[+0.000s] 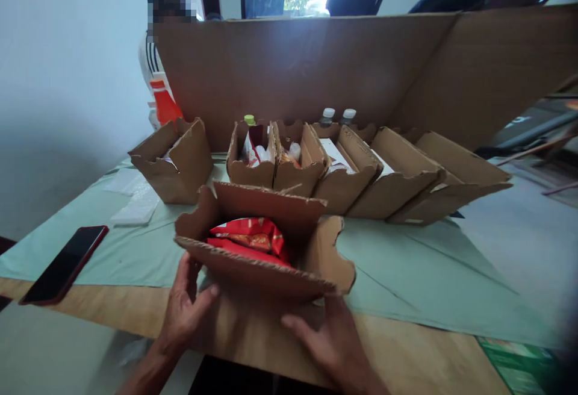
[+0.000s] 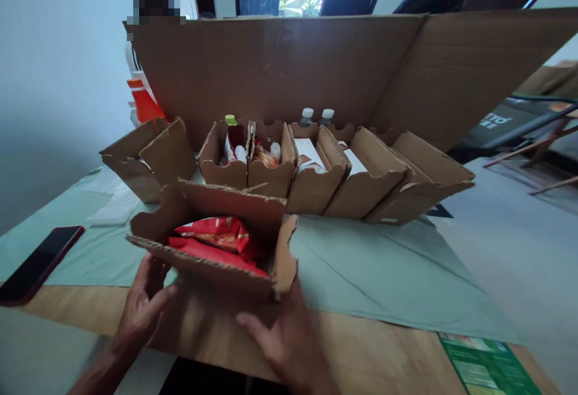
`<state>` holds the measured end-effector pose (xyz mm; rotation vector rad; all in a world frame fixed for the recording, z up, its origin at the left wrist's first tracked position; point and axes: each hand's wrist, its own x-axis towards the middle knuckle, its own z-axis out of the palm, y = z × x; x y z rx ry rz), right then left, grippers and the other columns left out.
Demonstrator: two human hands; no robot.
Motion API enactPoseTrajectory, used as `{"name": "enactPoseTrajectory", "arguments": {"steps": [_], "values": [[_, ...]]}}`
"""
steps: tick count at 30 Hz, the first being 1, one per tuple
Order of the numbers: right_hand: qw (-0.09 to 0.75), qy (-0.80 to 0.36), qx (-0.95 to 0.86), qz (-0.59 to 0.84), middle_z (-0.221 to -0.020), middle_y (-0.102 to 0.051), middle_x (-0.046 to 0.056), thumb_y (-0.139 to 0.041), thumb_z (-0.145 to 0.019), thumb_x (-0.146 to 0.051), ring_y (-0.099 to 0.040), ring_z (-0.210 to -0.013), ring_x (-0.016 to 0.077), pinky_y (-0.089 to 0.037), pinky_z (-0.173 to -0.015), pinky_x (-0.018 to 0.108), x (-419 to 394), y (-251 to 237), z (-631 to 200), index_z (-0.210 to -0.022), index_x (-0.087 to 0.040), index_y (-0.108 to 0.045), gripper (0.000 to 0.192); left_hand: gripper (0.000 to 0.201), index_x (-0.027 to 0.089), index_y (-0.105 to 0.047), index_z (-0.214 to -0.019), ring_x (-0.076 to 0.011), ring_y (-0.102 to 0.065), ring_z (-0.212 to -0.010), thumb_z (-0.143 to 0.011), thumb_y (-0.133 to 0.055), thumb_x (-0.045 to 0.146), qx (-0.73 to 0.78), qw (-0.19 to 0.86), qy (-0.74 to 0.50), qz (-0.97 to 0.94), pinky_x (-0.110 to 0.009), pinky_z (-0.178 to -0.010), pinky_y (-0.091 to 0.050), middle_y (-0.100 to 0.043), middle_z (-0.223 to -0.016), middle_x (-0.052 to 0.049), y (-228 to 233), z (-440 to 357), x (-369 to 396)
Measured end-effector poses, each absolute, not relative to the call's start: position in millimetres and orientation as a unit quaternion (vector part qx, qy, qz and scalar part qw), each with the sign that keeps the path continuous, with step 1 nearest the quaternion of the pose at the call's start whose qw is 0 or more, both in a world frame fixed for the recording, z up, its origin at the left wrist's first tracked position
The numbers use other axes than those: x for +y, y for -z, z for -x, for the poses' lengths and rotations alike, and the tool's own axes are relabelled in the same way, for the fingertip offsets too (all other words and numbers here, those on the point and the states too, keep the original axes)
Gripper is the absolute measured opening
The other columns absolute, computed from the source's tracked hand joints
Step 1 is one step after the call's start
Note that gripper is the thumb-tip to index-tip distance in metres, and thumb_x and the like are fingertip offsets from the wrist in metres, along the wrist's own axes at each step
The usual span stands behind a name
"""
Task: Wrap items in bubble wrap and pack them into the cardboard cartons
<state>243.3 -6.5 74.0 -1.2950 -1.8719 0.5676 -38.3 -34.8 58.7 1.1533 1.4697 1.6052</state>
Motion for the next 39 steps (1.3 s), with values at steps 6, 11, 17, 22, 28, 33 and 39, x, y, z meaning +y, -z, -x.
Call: {"name": "enactPoseTrajectory", "arguments": {"steps": [6, 11, 17, 22, 28, 33, 39], "values": [[0.444, -0.242, -0.657, 0.559, -0.106, -0.075, 0.013, -0.07, -0.08, -0.055, -0.071, -0.098, 0.0319, -0.059, -0.084, 0.045, 67, -91, -262, -0.117, -0.018, -0.063, 0.052, 0.08, 0.021, -0.036, -0.153, -0.0302, -0.047, -0.145, -0.083, -0.07, 0.036, 0.519, 0.345, -0.573, -0.532, -0.044, -0.121, -0.038, -0.049, -0.156, -0.013, -72, 7, 30], [0.401, -0.291, -0.653, 0.573, -0.093, -0.075, 0.009, -0.063, -0.084, -0.051, -0.069, -0.082, 0.0269, -0.056, -0.071, 0.039, 72, -63, -271, -0.1, -0.019, -0.063, 0.036, 0.054, 0.02, -0.052, -0.135, -0.0283, -0.06, -0.124, -0.083, -0.062, 0.03, 0.596, 0.354, -0.507, -0.513, -0.044, -0.108, -0.048, -0.065, -0.133, -0.011, -55, 3, 44], [0.383, -0.278, -0.657, 0.586, -0.096, -0.074, 0.01, -0.058, -0.09, -0.053, -0.068, -0.086, 0.028, -0.055, -0.076, 0.041, 74, -50, -273, -0.102, -0.02, -0.063, 0.036, 0.048, 0.021, -0.057, -0.128, -0.0285, -0.062, -0.118, -0.081, -0.063, 0.028, 0.631, 0.311, -0.491, -0.515, -0.043, -0.101, -0.051, -0.067, -0.123, -0.011, -52, 0, 34], [0.388, -0.275, -0.66, 0.582, -0.102, -0.074, 0.012, -0.055, -0.091, -0.054, -0.069, -0.094, 0.0302, -0.055, -0.084, 0.044, 80, -47, -271, -0.107, -0.02, -0.063, 0.038, 0.051, 0.018, -0.057, -0.13, -0.0281, -0.062, -0.113, -0.079, -0.06, 0.024, 0.632, 0.288, -0.498, -0.519, -0.043, -0.098, -0.051, -0.067, -0.12, -0.012, -53, -2, 38], [0.361, -0.269, -0.645, 0.618, -0.097, -0.075, 0.013, -0.053, -0.084, -0.064, -0.07, -0.091, 0.0331, -0.055, -0.079, 0.043, 86, -50, -266, -0.102, -0.021, -0.064, 0.048, 0.062, 0.016, -0.054, -0.139, -0.0272, -0.063, -0.111, -0.078, -0.059, 0.019, 0.626, 0.283, -0.494, -0.532, -0.043, -0.098, -0.053, -0.066, -0.125, -0.013, -55, -2, 39], [0.33, -0.271, -0.66, 0.618, -0.09, -0.076, 0.012, -0.053, -0.079, -0.064, -0.07, -0.084, 0.0323, -0.054, -0.074, 0.041, 87, -57, -263, -0.096, -0.022, -0.063, 0.046, 0.063, 0.018, -0.052, -0.144, -0.0266, -0.063, -0.122, -0.082, -0.06, 0.019, 0.638, 0.188, -0.459, -0.589, -0.041, -0.104, -0.053, -0.064, -0.138, -0.013, -50, 23, 27], [0.315, -0.217, -0.682, 0.623, -0.096, -0.075, 0.015, -0.052, -0.08, -0.06, -0.07, -0.089, 0.0346, -0.052, -0.075, 0.043, 83, -51, -265, -0.101, -0.021, -0.063, 0.045, 0.04, 0.02, -0.068, -0.12, -0.0368, -0.051, -0.135, -0.079, -0.064, 0.022, 0.772, -0.003, -0.364, -0.521, -0.057, -0.118, -0.037, -0.06, -0.14, -0.016, -66, 148, 25]]}}
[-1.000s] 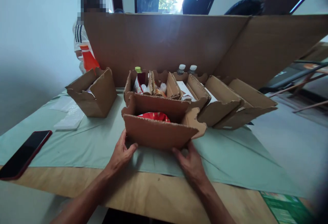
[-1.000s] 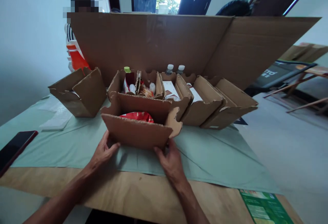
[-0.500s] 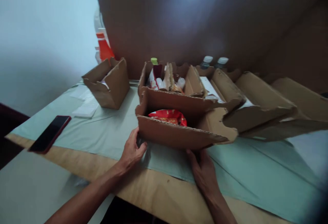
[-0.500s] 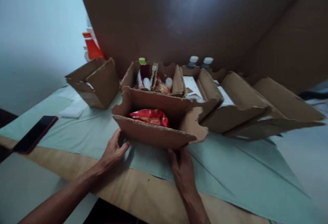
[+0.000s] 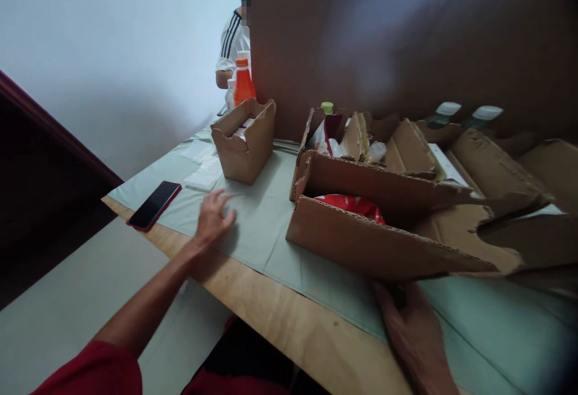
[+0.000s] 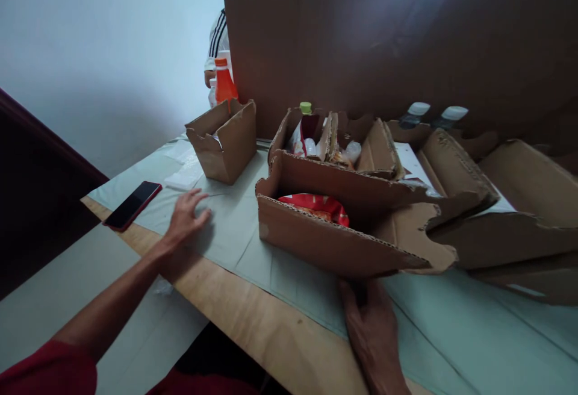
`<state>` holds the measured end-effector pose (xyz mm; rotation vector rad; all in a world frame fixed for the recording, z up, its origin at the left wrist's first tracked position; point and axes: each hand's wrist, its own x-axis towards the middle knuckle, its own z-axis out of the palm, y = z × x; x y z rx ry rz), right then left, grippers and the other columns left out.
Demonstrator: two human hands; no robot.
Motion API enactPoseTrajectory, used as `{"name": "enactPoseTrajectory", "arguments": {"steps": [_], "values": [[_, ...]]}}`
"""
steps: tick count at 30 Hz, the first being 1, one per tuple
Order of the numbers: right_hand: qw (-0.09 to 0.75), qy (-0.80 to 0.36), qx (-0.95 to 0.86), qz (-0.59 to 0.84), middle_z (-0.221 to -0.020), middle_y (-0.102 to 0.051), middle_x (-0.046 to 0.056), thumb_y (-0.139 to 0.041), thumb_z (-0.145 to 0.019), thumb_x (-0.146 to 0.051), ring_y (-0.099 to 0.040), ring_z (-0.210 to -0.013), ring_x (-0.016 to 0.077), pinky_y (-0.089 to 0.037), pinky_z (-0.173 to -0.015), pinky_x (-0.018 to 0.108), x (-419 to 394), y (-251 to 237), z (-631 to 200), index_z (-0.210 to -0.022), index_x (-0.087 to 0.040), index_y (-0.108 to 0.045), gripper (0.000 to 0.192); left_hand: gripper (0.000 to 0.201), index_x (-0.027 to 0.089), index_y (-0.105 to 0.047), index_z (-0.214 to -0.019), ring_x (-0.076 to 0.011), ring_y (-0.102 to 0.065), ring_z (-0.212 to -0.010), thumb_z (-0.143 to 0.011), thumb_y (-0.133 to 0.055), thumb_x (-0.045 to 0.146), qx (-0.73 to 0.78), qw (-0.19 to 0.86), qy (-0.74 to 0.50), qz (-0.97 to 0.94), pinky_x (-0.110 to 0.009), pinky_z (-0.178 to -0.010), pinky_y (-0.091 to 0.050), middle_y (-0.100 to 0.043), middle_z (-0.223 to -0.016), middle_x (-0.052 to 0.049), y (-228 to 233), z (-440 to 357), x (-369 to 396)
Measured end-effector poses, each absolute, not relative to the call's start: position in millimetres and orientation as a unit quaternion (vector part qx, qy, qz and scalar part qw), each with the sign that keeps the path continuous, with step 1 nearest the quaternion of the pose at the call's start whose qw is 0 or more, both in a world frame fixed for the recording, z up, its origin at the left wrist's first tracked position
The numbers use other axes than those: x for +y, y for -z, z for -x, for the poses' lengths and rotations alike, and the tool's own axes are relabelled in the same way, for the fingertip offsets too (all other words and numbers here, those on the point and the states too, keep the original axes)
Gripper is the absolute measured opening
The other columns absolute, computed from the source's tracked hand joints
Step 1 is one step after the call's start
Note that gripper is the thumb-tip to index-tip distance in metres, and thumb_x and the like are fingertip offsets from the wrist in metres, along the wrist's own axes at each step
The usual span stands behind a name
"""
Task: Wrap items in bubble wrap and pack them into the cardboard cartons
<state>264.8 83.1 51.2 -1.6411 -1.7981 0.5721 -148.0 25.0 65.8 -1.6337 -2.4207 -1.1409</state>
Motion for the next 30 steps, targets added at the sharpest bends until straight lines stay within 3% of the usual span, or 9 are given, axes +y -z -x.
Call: {"name": "enactPoseTrajectory", "arguments": {"steps": [3, 7, 10, 15, 19, 23, 28, 30], "values": [[0.316, -0.221, -0.675, 0.629, -0.089, -0.074, 0.014, -0.054, -0.078, -0.058, -0.07, -0.083, 0.0355, -0.052, -0.07, 0.044, 85, -51, -265, -0.093, -0.023, -0.061, 0.04, 0.04, 0.017, -0.068, -0.116, -0.0432, -0.045, -0.138, -0.077, -0.065, 0.024, -0.822, 0.044, 0.342, 0.453, -0.065, -0.117, -0.031, -0.058, -0.14, -0.02, -76, 211, 40], [0.308, -0.216, -0.664, 0.646, -0.083, -0.073, 0.013, -0.054, -0.076, -0.06, -0.068, -0.072, 0.0343, -0.05, -0.064, 0.043, 85, -53, -264, -0.089, -0.024, -0.061, 0.039, 0.017, 0.019, -0.07, -0.09, -0.039, -0.058, -0.121, -0.076, -0.062, 0.019, -0.838, 0.047, 0.33, 0.433, -0.061, -0.111, -0.04, -0.071, -0.113, -0.017, -82, 244, 54], [0.303, -0.213, -0.664, 0.65, -0.083, -0.073, 0.013, -0.053, -0.075, -0.06, -0.068, -0.074, 0.0347, -0.05, -0.064, 0.043, 85, -55, -264, -0.091, -0.023, -0.062, 0.041, 0.013, 0.02, -0.068, -0.084, -0.0334, -0.063, -0.117, -0.083, -0.055, 0.017, -0.814, 0.06, 0.351, 0.459, -0.055, -0.11, -0.044, -0.073, -0.112, -0.014, -81, 225, 39], [0.296, -0.231, -0.659, 0.651, -0.09, -0.075, 0.014, -0.054, -0.074, -0.061, -0.071, -0.082, 0.0352, -0.052, -0.068, 0.043, 85, -59, -265, -0.098, -0.02, -0.065, 0.049, 0.013, 0.021, -0.067, -0.096, -0.0252, -0.065, -0.122, -0.096, -0.054, 0.024, -0.717, 0.085, 0.439, 0.534, -0.044, -0.106, -0.052, -0.07, -0.125, -0.01, -74, 150, -35], [0.353, -0.197, -0.644, 0.649, -0.108, -0.075, 0.017, -0.055, -0.084, -0.056, -0.072, -0.097, 0.0347, -0.056, -0.081, 0.047, 57, -66, -271, -0.117, -0.016, -0.069, 0.054, 0.01, 0.022, -0.066, -0.104, -0.0238, -0.064, -0.127, -0.098, -0.059, 0.019, -0.658, 0.015, 0.543, 0.521, -0.042, -0.107, -0.052, -0.066, -0.135, -0.009, -75, 100, -87], [0.429, -0.089, -0.71, 0.552, -0.124, -0.072, 0.014, -0.061, -0.095, -0.041, -0.068, -0.115, 0.031, -0.054, -0.098, 0.048, 9, -72, -267, -0.13, -0.02, -0.065, 0.041, 0.01, 0.022, -0.067, -0.103, -0.0225, -0.067, -0.123, -0.099, -0.06, 0.017, -0.622, -0.079, 0.592, 0.507, -0.038, -0.104, -0.056, -0.063, -0.139, -0.008, -87, 72, -97], [0.349, -0.103, -0.861, 0.356, -0.153, -0.053, 0.017, -0.066, -0.095, -0.029, -0.055, -0.138, 0.0301, -0.051, -0.106, 0.049, -25, -76, -229, -0.153, -0.023, -0.042, 0.063, 0.012, 0.022, -0.067, -0.103, -0.023, -0.069, -0.122, -0.099, -0.059, 0.014, -0.555, -0.145, 0.608, 0.549, -0.038, -0.106, -0.056, -0.063, -0.138, -0.008, -101, 40, -85], [0.307, -0.112, -0.885, 0.33, -0.156, -0.05, 0.018, -0.067, -0.092, -0.025, -0.052, -0.14, 0.0322, -0.052, -0.105, 0.051, -25, -70, -210, -0.152, -0.021, -0.044, 0.064, 0.012, 0.022, -0.067, -0.103, -0.0229, -0.069, -0.122, -0.099, -0.058, 0.014, -0.536, -0.174, 0.617, 0.549, -0.039, -0.106, -0.057, -0.063, -0.138, -0.008, -101, 26, -84]]}}
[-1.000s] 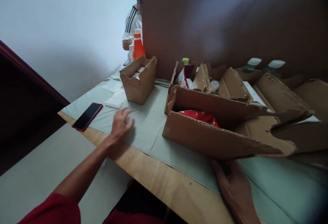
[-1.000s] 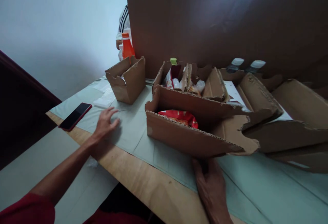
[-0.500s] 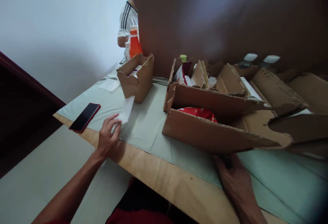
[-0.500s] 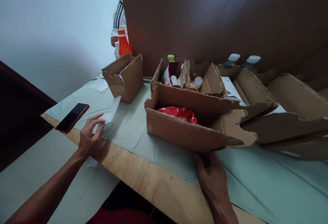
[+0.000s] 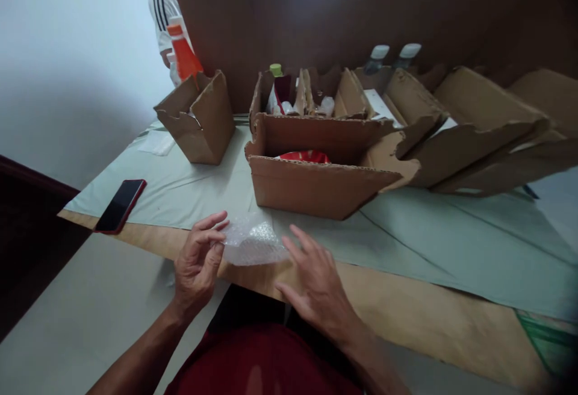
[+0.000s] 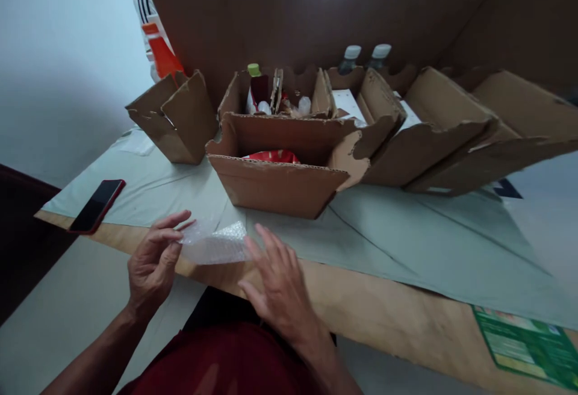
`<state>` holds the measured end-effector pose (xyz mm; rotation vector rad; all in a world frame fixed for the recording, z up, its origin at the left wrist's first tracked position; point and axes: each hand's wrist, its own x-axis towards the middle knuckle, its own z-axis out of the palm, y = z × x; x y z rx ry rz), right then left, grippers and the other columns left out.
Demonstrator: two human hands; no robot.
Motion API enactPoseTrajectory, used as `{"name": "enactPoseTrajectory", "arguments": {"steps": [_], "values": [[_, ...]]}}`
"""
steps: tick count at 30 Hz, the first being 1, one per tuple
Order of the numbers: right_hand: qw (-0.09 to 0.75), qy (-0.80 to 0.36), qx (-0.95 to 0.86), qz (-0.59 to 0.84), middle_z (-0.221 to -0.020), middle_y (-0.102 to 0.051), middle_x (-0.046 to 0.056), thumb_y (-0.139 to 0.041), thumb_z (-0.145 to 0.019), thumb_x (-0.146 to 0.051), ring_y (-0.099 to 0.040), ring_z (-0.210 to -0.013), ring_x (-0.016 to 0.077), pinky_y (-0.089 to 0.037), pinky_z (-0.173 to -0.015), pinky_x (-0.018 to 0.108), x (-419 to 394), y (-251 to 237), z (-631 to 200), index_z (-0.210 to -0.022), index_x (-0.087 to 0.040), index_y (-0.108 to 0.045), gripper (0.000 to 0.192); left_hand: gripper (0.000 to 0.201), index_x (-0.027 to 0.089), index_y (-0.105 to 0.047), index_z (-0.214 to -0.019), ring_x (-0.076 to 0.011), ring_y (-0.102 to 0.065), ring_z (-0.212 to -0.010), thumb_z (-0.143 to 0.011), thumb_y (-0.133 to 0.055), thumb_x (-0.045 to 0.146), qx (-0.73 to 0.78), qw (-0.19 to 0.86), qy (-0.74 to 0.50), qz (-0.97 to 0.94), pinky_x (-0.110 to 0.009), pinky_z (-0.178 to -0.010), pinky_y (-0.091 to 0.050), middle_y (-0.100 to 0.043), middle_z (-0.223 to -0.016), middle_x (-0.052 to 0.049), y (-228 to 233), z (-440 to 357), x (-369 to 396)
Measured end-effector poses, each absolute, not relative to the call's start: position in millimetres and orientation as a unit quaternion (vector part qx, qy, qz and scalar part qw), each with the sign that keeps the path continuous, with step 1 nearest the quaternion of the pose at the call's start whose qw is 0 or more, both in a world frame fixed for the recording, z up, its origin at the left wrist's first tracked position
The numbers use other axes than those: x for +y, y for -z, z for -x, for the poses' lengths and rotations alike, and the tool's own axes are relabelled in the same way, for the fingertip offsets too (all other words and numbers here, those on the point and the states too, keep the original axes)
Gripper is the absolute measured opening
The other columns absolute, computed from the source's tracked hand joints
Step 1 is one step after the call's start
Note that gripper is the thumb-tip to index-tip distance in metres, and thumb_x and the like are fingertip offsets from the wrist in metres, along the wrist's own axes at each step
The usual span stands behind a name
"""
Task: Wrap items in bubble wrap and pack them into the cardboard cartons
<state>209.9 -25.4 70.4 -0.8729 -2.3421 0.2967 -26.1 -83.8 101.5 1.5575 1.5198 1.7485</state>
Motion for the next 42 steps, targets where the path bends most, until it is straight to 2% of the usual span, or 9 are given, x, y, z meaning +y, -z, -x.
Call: {"name": "enactPoseTrajectory", "arguments": {"steps": [4, 7, 11, 15, 21, 27, 31, 37, 42], "values": [[0.292, -0.115, -0.89, 0.331, -0.14, -0.065, 0.014, -0.061, -0.086, -0.006, -0.059, -0.13, 0.0311, -0.053, -0.1, 0.049, -20, -51, -187, -0.12, -0.02, -0.069, 0.038, 0.006, 0.021, -0.064, -0.101, -0.0244, -0.067, -0.125, -0.098, -0.061, 0.017, 0.53, 0.202, -0.647, -0.51, -0.043, -0.105, -0.059, -0.064, -0.137, -0.008, -98, 16, -89], [0.343, -0.117, -0.864, 0.35, -0.127, -0.073, 0.011, -0.055, -0.088, -0.002, -0.064, -0.123, 0.0282, -0.053, -0.096, 0.046, -20, -50, -190, -0.106, -0.022, -0.072, 0.032, 0.007, 0.021, -0.062, -0.091, -0.0228, -0.07, -0.117, -0.093, -0.068, 0.023, 0.603, 0.17, -0.621, -0.471, -0.04, -0.1, -0.061, -0.069, -0.125, -0.007, -95, 26, -94], [0.405, -0.101, -0.839, 0.349, -0.133, -0.07, 0.01, -0.052, -0.09, 0.0, -0.061, -0.13, 0.0282, -0.051, -0.1, 0.048, -27, -76, -214, -0.111, -0.023, -0.067, 0.035, 0.016, 0.022, -0.059, -0.087, -0.0165, -0.071, -0.087, -0.086, -0.073, 0.029, 0.68, 0.145, -0.593, -0.407, -0.028, -0.08, -0.06, -0.068, -0.09, -0.002, -95, 34, -91], [0.436, -0.039, -0.819, 0.37, -0.139, -0.066, 0.01, -0.053, -0.085, 0.004, -0.058, -0.136, 0.0309, -0.048, -0.103, 0.05, -32, -96, -240, -0.115, -0.025, -0.065, 0.044, 0.038, 0.024, -0.056, -0.123, -0.0145, -0.069, -0.082, -0.087, -0.07, 0.028, 0.667, 0.156, -0.596, -0.419, -0.026, -0.075, -0.058, -0.068, -0.095, -0.002, -92, 13, -82], [0.305, 0.032, -0.829, 0.467, -0.137, -0.067, 0.013, -0.049, -0.089, 0.0, -0.061, -0.132, 0.0337, -0.05, -0.097, 0.048, -30, -62, -290, -0.117, -0.022, -0.067, 0.04, 0.056, 0.024, -0.049, -0.143, -0.0177, -0.069, -0.091, -0.089, -0.065, 0.026, 0.689, 0.194, -0.49, -0.497, -0.034, -0.088, -0.058, -0.064, -0.098, -0.002, -64, 0, -81], [0.309, -0.027, -0.799, 0.514, -0.137, -0.066, 0.015, -0.049, -0.095, -0.015, -0.065, -0.124, 0.0317, -0.052, -0.1, 0.052, -38, -58, -329, -0.119, -0.021, -0.069, 0.032, 0.024, 0.025, -0.065, -0.116, -0.0209, -0.067, -0.095, -0.093, -0.06, 0.019, 0.657, 0.069, -0.429, -0.616, -0.037, -0.09, -0.057, -0.066, -0.094, -0.002, -69, 17, -81], [0.314, -0.079, -0.821, 0.47, -0.133, -0.07, 0.011, -0.052, -0.098, -0.018, -0.065, -0.123, 0.0293, -0.053, -0.102, 0.051, -25, -83, -289, -0.119, -0.025, -0.071, 0.029, 0.026, 0.024, -0.067, -0.114, -0.0226, -0.066, -0.102, -0.093, -0.057, 0.012, 0.586, 0.055, -0.423, -0.689, -0.038, -0.089, -0.057, -0.067, -0.106, -0.006, -81, 2, -57], [0.206, -0.129, -0.899, 0.364, -0.14, -0.066, 0.013, -0.054, -0.097, -0.014, -0.06, -0.13, 0.0294, -0.053, -0.101, 0.05, -5, -75, -212, -0.123, -0.021, -0.069, 0.031, 0.023, 0.022, -0.07, -0.107, -0.0251, -0.063, -0.097, -0.093, -0.054, 0.014, 0.577, 0.065, -0.29, -0.76, -0.042, -0.085, -0.055, -0.07, -0.104, -0.009, -57, -4, -31], [0.204, -0.087, -0.873, 0.433, -0.137, -0.068, 0.012, -0.05, -0.103, -0.026, -0.061, -0.128, 0.0299, -0.052, -0.098, 0.048, -3, -51, -270, -0.124, -0.02, -0.069, 0.029, 0.019, 0.022, -0.071, -0.105, -0.0263, -0.063, -0.098, -0.094, -0.056, 0.017, 0.573, 0.072, -0.279, -0.768, -0.043, -0.084, -0.054, -0.071, -0.103, -0.009, -42, 6, -29]]}}
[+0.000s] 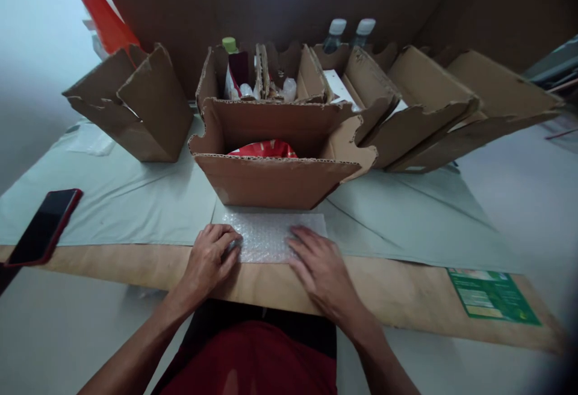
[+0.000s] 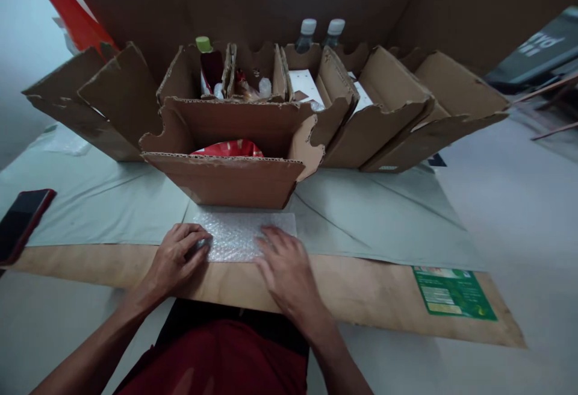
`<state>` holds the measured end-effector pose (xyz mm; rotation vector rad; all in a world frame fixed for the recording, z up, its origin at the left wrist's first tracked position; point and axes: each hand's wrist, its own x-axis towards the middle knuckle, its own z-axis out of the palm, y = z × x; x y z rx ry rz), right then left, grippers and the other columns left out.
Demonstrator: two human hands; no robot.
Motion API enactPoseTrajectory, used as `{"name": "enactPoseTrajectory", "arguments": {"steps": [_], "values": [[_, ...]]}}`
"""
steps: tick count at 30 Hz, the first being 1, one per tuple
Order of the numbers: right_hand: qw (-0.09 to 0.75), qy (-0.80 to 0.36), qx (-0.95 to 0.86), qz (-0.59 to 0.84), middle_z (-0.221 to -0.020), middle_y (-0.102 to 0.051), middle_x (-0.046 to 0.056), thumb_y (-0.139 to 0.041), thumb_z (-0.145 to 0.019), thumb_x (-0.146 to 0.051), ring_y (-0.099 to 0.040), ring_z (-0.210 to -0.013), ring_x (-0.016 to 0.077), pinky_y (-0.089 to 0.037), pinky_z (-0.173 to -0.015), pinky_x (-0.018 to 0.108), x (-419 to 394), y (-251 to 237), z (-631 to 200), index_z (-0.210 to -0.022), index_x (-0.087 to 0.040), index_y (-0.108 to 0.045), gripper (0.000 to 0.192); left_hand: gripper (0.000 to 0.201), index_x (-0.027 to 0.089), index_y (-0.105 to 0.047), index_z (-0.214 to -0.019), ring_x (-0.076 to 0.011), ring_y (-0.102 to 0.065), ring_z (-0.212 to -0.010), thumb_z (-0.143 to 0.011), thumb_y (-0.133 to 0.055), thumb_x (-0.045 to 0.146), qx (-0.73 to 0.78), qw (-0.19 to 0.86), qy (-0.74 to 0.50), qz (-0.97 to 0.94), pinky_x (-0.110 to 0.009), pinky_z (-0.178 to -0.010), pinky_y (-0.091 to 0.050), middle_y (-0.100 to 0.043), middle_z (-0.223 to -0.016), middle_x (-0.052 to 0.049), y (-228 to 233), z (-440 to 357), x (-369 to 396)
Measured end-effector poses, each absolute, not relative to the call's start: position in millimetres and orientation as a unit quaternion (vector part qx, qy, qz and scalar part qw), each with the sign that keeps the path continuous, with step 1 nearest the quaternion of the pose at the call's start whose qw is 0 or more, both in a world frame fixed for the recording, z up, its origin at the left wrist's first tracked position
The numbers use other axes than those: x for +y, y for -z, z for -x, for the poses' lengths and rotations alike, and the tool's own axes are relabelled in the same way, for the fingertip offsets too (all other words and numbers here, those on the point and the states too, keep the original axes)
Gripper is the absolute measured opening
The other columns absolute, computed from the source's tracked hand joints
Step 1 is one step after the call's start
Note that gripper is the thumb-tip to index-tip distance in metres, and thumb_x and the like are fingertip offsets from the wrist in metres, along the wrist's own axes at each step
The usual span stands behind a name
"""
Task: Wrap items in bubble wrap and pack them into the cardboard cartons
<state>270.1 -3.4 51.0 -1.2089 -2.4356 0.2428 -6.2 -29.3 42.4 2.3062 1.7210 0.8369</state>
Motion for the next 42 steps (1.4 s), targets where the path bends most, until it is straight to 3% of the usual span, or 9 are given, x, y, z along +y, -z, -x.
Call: {"name": "enactPoseTrajectory", "arguments": {"steps": [6, 12, 18, 20, 24, 27, 32, 36, 42], "values": [[0.221, 0.009, -0.785, 0.579, -0.125, -0.074, 0.013, -0.044, -0.104, -0.04, -0.067, -0.116, 0.0301, -0.052, -0.092, 0.048, 7, -53, -343, -0.112, -0.02, -0.073, 0.036, 0.019, 0.024, -0.07, -0.11, -0.0243, -0.065, -0.1, -0.095, -0.057, 0.022, 0.569, 0.098, -0.326, -0.749, -0.04, -0.086, -0.057, -0.069, -0.109, -0.008, -45, 11, -27], [0.218, 0.02, -0.791, 0.571, -0.131, -0.069, 0.02, -0.053, -0.099, -0.038, -0.062, -0.122, 0.0373, -0.051, -0.095, 0.055, 26, -43, -301, -0.12, -0.015, -0.069, 0.035, 0.034, 0.024, -0.065, -0.123, -0.034, -0.062, -0.113, -0.09, -0.063, 0.033, 0.632, 0.002, -0.288, -0.72, -0.054, -0.093, -0.056, -0.066, -0.126, -0.014, -38, 24, -17], [0.31, -0.075, -0.78, 0.538, -0.11, -0.077, 0.011, -0.052, -0.098, -0.027, -0.072, -0.103, 0.0286, -0.057, -0.086, 0.044, 13, -47, -288, -0.093, -0.022, -0.069, 0.018, 0.006, 0.024, -0.065, -0.09, -0.0356, -0.063, -0.119, -0.088, -0.061, 0.027, 0.635, 0.023, -0.328, -0.699, -0.056, -0.093, -0.056, -0.067, -0.131, -0.014, -38, 11, -16], [0.336, -0.131, -0.75, 0.554, -0.103, -0.079, 0.007, -0.055, -0.098, -0.031, -0.075, -0.092, 0.0246, -0.061, -0.079, 0.037, 0, -54, -292, -0.106, -0.023, -0.07, 0.019, 0.006, 0.025, -0.064, -0.088, -0.0315, -0.068, -0.112, -0.089, -0.058, 0.025, 0.63, 0.069, -0.365, -0.682, -0.049, -0.089, -0.06, -0.071, -0.122, -0.012, -45, 8, -20], [0.335, -0.247, -0.699, 0.581, -0.12, -0.078, 0.007, -0.062, -0.096, -0.039, -0.078, -0.1, 0.0208, -0.064, -0.086, 0.03, -36, -55, -294, -0.147, -0.025, -0.055, 0.053, 0.016, 0.025, -0.065, -0.106, -0.0184, -0.071, -0.07, -0.092, -0.058, 0.029, 0.638, 0.206, -0.4, -0.625, -0.028, -0.061, -0.059, -0.072, -0.082, -0.001, -61, 16, -29], [0.336, -0.305, -0.688, 0.566, -0.13, -0.074, 0.008, -0.063, -0.096, -0.037, -0.076, -0.111, 0.0221, -0.062, -0.095, 0.031, -64, -46, -289, -0.151, -0.026, -0.054, 0.057, 0.035, 0.023, -0.061, -0.125, -0.0151, -0.068, -0.061, -0.092, -0.059, 0.031, 0.643, 0.254, -0.4, -0.602, -0.024, -0.054, -0.056, -0.068, -0.075, 0.001, -69, 29, -32], [0.35, -0.331, -0.72, 0.5, -0.13, -0.075, 0.005, -0.064, -0.095, -0.025, -0.075, -0.113, 0.0231, -0.062, -0.097, 0.03, -98, -40, -288, -0.143, -0.032, -0.063, 0.049, 0.036, 0.024, -0.064, -0.127, -0.0167, -0.073, -0.076, -0.092, -0.056, 0.021, 0.588, 0.185, -0.326, -0.717, -0.027, -0.067, -0.06, -0.076, -0.094, -0.004, -74, 24, -18], [0.293, -0.394, -0.737, 0.464, -0.119, -0.079, 0.004, -0.065, -0.095, -0.028, -0.077, -0.106, 0.0225, -0.063, -0.09, 0.028, -115, -46, -292, -0.128, -0.034, -0.075, 0.035, 0.032, 0.021, -0.066, -0.126, -0.0212, -0.073, -0.084, -0.098, -0.051, 0.015, 0.484, 0.072, -0.273, -0.828, -0.036, -0.077, -0.062, -0.076, -0.096, -0.007, -76, -12, 10], [0.204, -0.542, -0.608, 0.543, -0.137, -0.071, 0.008, -0.071, -0.089, -0.042, -0.066, -0.128, 0.0287, -0.051, -0.112, 0.039, -144, -50, -278, -0.133, -0.031, -0.072, 0.046, 0.036, 0.015, -0.06, -0.131, -0.0334, -0.062, -0.119, -0.095, -0.061, 0.015, 0.463, -0.003, -0.315, -0.829, -0.054, -0.098, -0.056, -0.064, -0.134, -0.019, -84, -31, 10]]}}
